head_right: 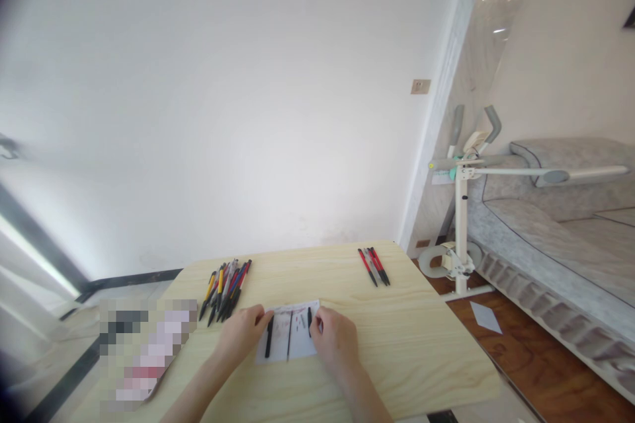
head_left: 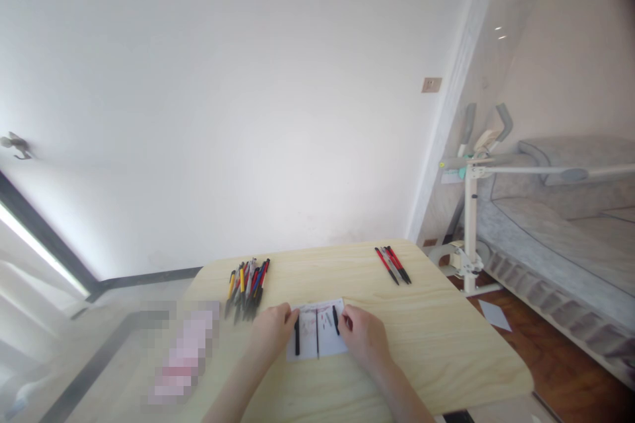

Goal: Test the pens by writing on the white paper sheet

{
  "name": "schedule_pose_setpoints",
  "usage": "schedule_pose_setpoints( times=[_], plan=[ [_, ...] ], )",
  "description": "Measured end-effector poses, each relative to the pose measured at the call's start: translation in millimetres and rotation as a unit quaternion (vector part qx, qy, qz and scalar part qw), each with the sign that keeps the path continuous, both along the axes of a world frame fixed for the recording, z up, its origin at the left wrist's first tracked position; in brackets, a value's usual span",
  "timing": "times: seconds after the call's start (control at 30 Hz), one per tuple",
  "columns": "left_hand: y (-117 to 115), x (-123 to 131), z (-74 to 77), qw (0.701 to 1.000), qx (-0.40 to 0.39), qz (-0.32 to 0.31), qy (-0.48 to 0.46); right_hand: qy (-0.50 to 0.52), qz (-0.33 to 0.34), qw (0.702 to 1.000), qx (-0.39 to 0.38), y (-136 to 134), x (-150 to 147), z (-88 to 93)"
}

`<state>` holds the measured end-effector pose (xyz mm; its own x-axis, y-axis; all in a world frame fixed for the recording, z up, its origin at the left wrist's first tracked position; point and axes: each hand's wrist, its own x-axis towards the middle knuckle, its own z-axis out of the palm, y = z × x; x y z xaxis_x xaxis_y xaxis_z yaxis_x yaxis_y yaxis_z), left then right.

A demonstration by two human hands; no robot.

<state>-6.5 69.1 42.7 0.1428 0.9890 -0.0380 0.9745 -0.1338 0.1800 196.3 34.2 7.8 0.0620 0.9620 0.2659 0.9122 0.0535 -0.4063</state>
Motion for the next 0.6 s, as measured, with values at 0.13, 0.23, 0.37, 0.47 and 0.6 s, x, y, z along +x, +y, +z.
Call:
schedule_pose_setpoints(
  times=[0.13, 0.23, 0.37, 0.47, 0.6],
  plan=[
    [0.5, 1.6, -1.6, 1.000, 0.002, -0.002, 0.009, 0.003, 0.003, 1.000, 0.005, 0.3, 0.4, -1.4],
    [0.1, 2.1, -3.4, 1.000, 0.000, -0.003, 0.020, 0.005, 0.005, 1.000, 0.009, 0.4, 0.5, -1.7],
    [-2.0, 4.3, -3.9, 0.999, -0.006, -0.008, 0.033, 0.005, 0.001, 1.000, 0.005, 0.4, 0.2, -1.0],
    [-3.2, 6.0, -2.5, 0.999, -0.009, -0.009, 0.037, 0.004, 0.002, 1.000, 0.002, 0.5, 0.2, -1.0],
    [-3.7, 6.1, -0.8, 0.999, -0.011, -0.006, 0.038, 0.000, 0.001, 1.000, 0.007, 0.8, 0.7, -2.1]
  ],
)
